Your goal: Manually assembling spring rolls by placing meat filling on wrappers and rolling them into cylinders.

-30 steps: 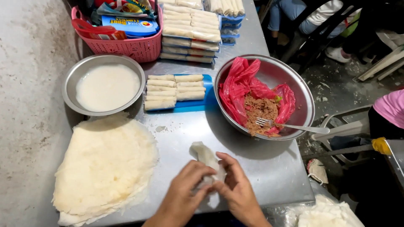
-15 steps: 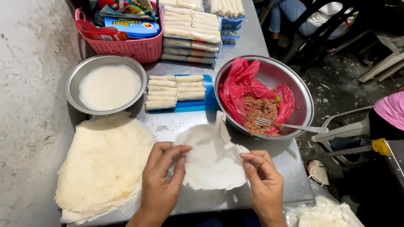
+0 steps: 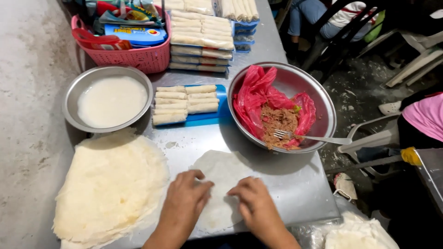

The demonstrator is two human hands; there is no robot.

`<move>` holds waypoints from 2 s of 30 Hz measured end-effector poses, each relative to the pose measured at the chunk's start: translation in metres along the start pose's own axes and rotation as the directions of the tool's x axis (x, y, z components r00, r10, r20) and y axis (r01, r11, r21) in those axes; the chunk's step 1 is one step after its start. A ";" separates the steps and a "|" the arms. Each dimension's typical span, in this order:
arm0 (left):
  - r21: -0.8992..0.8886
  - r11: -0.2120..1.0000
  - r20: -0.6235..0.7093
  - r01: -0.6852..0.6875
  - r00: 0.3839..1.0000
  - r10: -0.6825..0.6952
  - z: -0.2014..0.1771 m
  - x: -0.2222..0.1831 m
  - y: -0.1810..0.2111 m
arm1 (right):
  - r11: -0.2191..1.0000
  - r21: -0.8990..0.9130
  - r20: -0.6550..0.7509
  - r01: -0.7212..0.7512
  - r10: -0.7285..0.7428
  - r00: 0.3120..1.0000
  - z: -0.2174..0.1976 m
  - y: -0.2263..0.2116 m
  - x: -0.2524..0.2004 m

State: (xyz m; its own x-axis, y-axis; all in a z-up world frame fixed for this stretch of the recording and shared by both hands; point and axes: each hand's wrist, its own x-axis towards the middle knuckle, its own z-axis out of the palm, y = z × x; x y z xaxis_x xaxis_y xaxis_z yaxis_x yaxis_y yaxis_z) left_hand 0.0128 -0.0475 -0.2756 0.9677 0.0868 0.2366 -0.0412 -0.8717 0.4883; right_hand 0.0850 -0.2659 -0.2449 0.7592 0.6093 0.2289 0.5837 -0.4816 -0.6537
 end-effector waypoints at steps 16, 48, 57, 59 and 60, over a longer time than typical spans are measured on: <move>-0.160 0.974 0.060 0.157 0.987 -0.149 0.038 0.092 0.010 | 0.703 -0.631 -0.201 -0.329 0.261 0.944 -0.180 0.070 0.070; 0.224 0.926 -0.327 -0.305 0.871 0.366 0.030 0.310 0.045 | 0.465 -0.742 -0.027 -0.482 0.698 0.715 -0.163 0.100 0.093; 0.264 0.940 -0.258 -0.216 0.923 0.285 0.026 0.296 0.042 | 0.506 -0.724 -0.119 -0.469 0.578 0.807 -0.197 0.042 0.124; 0.067 0.978 -0.356 -0.199 0.911 0.210 0.016 0.276 0.047 | 0.554 -0.692 -0.138 -0.463 0.528 0.838 -0.192 0.046 0.134; -0.038 0.987 -0.355 -0.158 0.925 0.135 0.010 0.262 0.051 | 0.566 -0.700 -0.150 -0.435 0.480 0.865 -0.188 0.050 0.138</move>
State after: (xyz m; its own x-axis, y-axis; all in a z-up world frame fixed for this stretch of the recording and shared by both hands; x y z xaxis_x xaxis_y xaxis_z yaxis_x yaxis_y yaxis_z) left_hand 0.2671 -0.0742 -0.1974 0.8012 0.1341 0.5831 -0.2034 -0.8555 0.4761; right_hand 0.2735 -0.3240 -0.1106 0.9795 0.2014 -0.0075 0.2015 -0.9788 0.0358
